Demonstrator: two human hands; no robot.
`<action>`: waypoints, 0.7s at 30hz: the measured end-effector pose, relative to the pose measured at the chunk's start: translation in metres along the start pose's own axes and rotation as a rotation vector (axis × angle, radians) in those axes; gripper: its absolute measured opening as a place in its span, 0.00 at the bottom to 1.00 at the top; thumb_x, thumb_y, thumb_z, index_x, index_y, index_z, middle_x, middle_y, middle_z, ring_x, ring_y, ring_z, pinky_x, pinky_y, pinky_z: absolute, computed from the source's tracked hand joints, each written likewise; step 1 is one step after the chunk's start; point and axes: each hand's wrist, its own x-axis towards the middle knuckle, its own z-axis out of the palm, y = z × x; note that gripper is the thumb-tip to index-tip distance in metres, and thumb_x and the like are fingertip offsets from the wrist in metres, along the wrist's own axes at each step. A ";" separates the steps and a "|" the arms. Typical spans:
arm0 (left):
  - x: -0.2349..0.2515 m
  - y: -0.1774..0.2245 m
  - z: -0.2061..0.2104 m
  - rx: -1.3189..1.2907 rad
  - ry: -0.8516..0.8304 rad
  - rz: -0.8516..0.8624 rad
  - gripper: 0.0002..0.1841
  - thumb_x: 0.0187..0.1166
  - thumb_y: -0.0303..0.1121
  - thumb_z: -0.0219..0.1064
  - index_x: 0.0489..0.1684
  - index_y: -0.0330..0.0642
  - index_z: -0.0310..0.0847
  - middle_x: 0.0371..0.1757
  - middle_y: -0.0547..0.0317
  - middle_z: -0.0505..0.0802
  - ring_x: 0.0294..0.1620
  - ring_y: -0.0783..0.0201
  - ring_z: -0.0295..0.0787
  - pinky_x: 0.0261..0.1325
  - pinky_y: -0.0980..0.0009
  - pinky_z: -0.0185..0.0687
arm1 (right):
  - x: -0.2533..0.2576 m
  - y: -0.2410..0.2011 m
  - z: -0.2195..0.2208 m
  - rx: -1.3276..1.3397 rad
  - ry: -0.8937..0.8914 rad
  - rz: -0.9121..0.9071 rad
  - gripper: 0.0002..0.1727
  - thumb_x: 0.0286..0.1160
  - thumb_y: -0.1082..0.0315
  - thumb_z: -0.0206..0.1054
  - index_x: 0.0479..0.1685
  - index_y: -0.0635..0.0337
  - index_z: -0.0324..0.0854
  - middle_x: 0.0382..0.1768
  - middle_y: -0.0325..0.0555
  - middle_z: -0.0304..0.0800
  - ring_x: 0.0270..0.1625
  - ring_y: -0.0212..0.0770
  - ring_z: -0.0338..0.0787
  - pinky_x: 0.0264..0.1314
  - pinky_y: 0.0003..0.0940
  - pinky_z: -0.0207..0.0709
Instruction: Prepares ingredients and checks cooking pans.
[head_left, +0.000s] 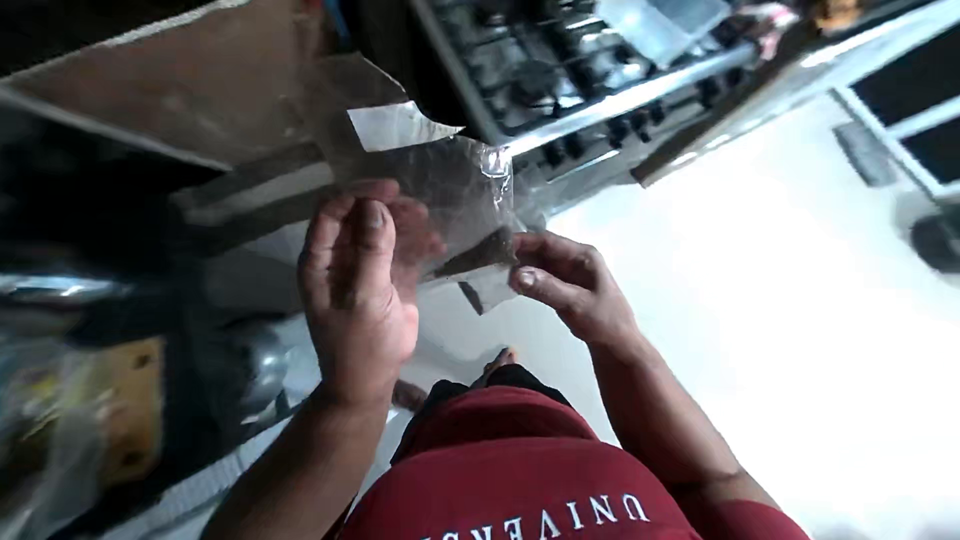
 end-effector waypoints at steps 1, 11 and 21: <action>0.002 -0.013 0.026 -0.019 -0.050 -0.019 0.11 0.93 0.34 0.52 0.60 0.53 0.80 0.48 0.70 0.92 0.45 0.69 0.93 0.51 0.70 0.93 | -0.003 -0.004 -0.020 0.044 0.036 -0.029 0.16 0.76 0.69 0.71 0.59 0.66 0.86 0.46 0.41 0.93 0.41 0.30 0.90 0.46 0.28 0.88; 0.023 -0.128 0.204 0.066 -0.578 -0.231 0.14 0.82 0.29 0.65 0.64 0.49 0.81 0.54 0.68 0.91 0.51 0.68 0.90 0.58 0.68 0.89 | -0.056 -0.007 -0.205 -0.144 0.507 -0.064 0.06 0.79 0.70 0.66 0.41 0.62 0.87 0.35 0.40 0.89 0.32 0.29 0.86 0.35 0.25 0.84; 0.115 -0.243 0.336 -0.069 -0.820 -0.342 0.06 0.83 0.34 0.66 0.46 0.50 0.90 0.44 0.65 0.96 0.44 0.69 0.94 0.54 0.71 0.91 | -0.040 -0.005 -0.381 -0.338 0.681 -0.044 0.12 0.82 0.72 0.61 0.54 0.67 0.87 0.45 0.40 0.92 0.41 0.26 0.90 0.49 0.25 0.87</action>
